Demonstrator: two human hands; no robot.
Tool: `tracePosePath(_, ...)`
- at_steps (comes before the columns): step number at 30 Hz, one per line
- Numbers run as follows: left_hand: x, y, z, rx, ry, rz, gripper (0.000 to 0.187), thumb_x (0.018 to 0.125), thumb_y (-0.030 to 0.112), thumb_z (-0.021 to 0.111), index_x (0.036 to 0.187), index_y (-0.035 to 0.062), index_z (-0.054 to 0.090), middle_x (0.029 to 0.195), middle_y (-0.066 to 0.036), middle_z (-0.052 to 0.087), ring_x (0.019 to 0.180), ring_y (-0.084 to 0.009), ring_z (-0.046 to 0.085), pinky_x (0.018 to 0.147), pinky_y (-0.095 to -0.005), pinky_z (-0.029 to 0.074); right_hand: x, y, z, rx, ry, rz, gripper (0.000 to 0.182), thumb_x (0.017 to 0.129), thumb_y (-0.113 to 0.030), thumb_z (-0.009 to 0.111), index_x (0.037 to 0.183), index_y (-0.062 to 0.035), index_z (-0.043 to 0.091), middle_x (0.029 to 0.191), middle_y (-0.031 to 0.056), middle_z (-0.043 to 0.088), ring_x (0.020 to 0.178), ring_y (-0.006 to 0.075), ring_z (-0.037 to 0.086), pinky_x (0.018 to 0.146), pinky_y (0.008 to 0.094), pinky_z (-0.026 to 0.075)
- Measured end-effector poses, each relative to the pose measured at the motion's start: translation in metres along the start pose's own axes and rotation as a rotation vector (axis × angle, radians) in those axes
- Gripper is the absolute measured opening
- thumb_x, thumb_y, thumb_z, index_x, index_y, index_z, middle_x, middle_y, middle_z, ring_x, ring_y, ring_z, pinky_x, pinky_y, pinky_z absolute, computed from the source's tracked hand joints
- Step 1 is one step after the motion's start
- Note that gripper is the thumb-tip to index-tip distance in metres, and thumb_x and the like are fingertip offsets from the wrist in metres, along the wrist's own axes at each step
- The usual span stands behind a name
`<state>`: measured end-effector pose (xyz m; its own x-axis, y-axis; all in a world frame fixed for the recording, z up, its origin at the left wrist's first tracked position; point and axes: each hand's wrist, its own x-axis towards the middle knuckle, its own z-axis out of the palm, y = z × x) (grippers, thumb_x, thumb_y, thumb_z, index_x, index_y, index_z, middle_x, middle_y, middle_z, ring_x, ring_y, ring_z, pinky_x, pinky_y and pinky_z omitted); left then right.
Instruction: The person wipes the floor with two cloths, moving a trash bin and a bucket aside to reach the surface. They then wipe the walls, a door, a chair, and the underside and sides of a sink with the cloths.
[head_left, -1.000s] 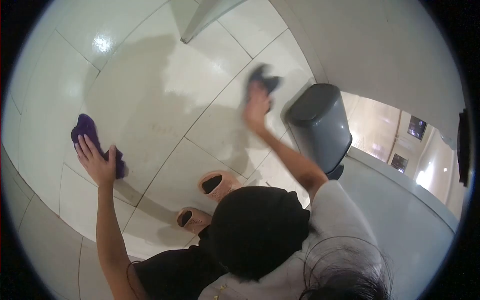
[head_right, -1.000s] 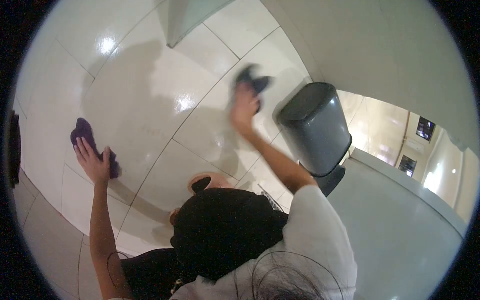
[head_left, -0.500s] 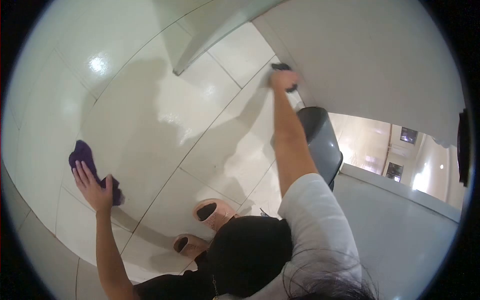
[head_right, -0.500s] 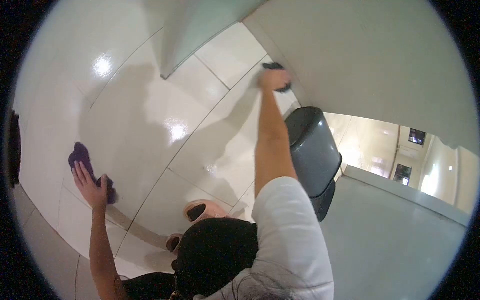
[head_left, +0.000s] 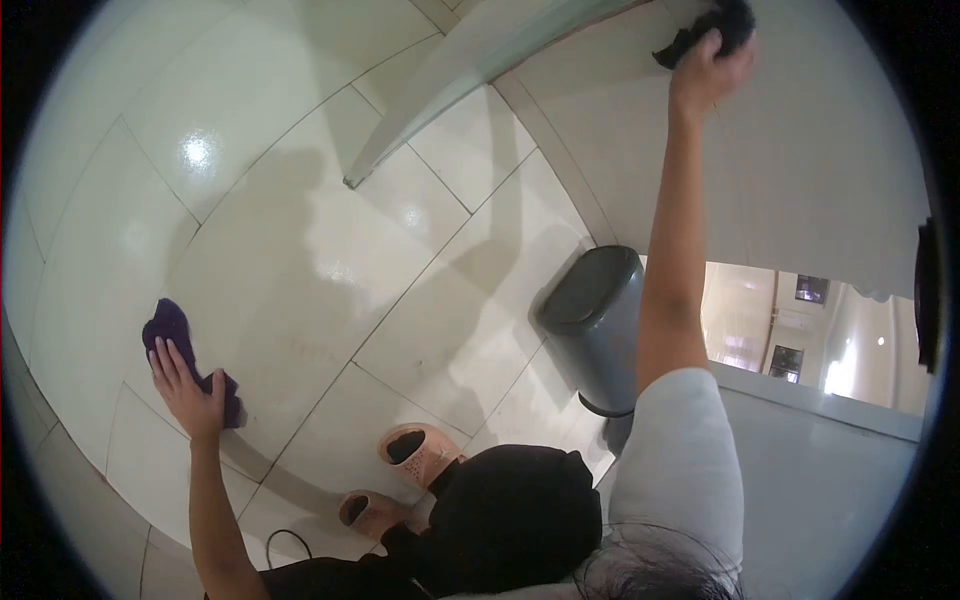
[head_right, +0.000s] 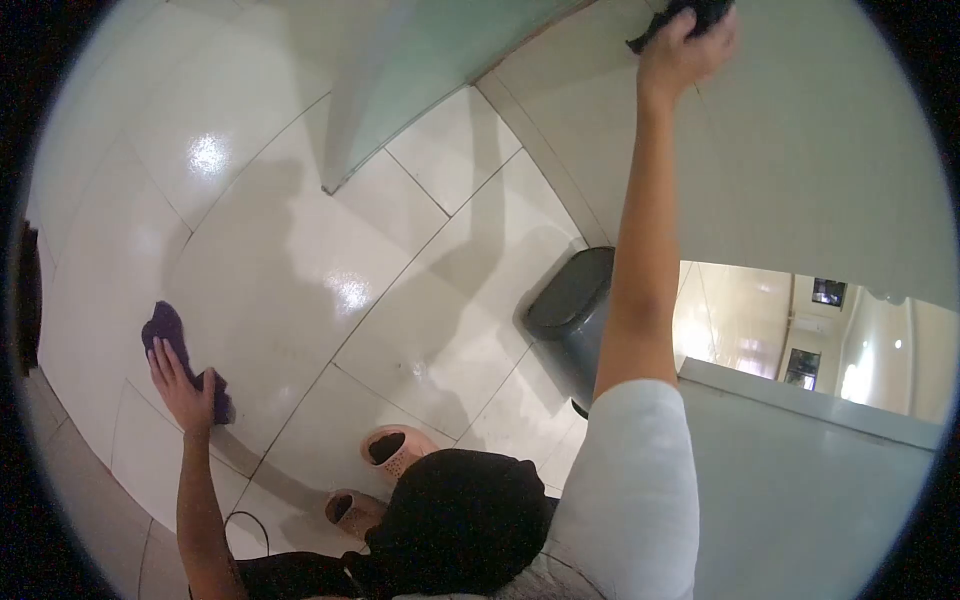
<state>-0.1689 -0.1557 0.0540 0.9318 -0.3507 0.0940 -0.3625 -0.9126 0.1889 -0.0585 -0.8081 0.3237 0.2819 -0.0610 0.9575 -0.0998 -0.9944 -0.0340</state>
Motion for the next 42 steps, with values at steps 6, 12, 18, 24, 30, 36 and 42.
tracePosePath(6, -0.003, -0.004, 0.004, 0.031, 0.012, -0.019, 0.083, 0.074, 0.035, 0.062, 0.140, 0.0032, 0.024, 0.146, -0.016, 0.024, 0.134, -0.0381, 0.019, 0.106, -0.0518, 0.020, -0.195, 0.006, 0.063, -0.447, -0.740, -0.076, 0.054, 0.079, -0.002, 0.046, 0.131, 0.0080, 0.034, 0.137, 0.0297, 0.031, 0.126, 0.0407, 0.033, 0.104, 0.0470, 0.027)
tracePosePath(12, -0.001, -0.001, -0.005, -0.041, 0.003, -0.043, 0.081, 0.073, 0.036, 0.062, 0.138, 0.0011, 0.028, 0.145, -0.014, 0.027, 0.133, -0.0372, 0.022, 0.106, -0.0507, 0.020, -0.318, -0.090, 0.033, -0.115, -1.060, 0.285, 0.046, 0.076, -0.002, 0.046, 0.122, 0.0019, 0.046, 0.128, 0.0223, 0.044, 0.111, 0.0378, 0.045, 0.093, 0.0467, 0.037)
tracePosePath(18, -0.004, -0.007, -0.003, -0.082, 0.037, -0.112, 0.076, 0.069, 0.031, 0.060, 0.136, 0.0047, 0.036, 0.144, -0.011, 0.031, 0.132, -0.0348, 0.026, 0.106, -0.0513, 0.021, -0.286, -0.298, -0.041, 0.780, -1.162, 0.570, 0.035, 0.069, 0.010, 0.042, 0.098, 0.0012, 0.060, 0.091, 0.0214, 0.053, 0.087, 0.0372, 0.053, 0.081, 0.0431, 0.043)
tracePosePath(24, -0.006, -0.009, -0.002, -0.048, 0.023, -0.160, 0.071, 0.069, 0.025, 0.055, 0.135, 0.0058, 0.038, 0.143, -0.011, 0.033, 0.132, -0.0342, 0.027, 0.107, -0.0510, 0.019, -0.221, -0.348, 0.107, 0.296, -0.744, 0.332, 0.029, 0.070, 0.004, 0.053, 0.097, -0.0028, 0.061, 0.102, 0.0175, 0.049, 0.097, 0.0359, 0.046, 0.086, 0.0445, 0.037)
tracePosePath(30, -0.007, -0.012, -0.002, -0.070, 0.042, -0.164, 0.070, 0.068, 0.025, 0.054, 0.133, 0.0053, 0.040, 0.141, -0.012, 0.035, 0.131, -0.0349, 0.029, 0.106, -0.0521, 0.021, -0.217, -0.264, 0.217, -0.662, -0.826, 0.959, 0.044, 0.082, -0.026, 0.051, 0.121, -0.0061, 0.047, 0.128, 0.0166, 0.041, 0.116, 0.0349, 0.041, 0.094, 0.0494, 0.034)
tracePosePath(36, -0.007, -0.012, -0.003, -0.081, 0.044, -0.170, 0.069, 0.068, 0.025, 0.054, 0.132, 0.0049, 0.041, 0.141, -0.011, 0.036, 0.131, -0.0354, 0.029, 0.104, -0.0530, 0.023, -0.236, -0.261, 0.200, -0.337, -1.225, 0.757, 0.060, 0.079, -0.028, 0.054, 0.130, -0.0022, 0.035, 0.133, 0.0184, 0.034, 0.122, 0.0397, 0.033, 0.095, 0.0547, 0.033)
tracePosePath(42, -0.005, -0.012, 0.000, -0.069, 0.075, -0.147, 0.068, 0.068, 0.025, 0.054, 0.132, 0.0047, 0.041, 0.140, -0.012, 0.037, 0.130, -0.0360, 0.031, 0.104, -0.0523, 0.023, -0.252, -0.307, 0.164, -0.307, -1.119, 0.716, 0.055, 0.080, -0.023, 0.055, 0.124, 0.0035, 0.038, 0.128, 0.0206, 0.039, 0.117, 0.0416, 0.036, 0.097, 0.0522, 0.032)
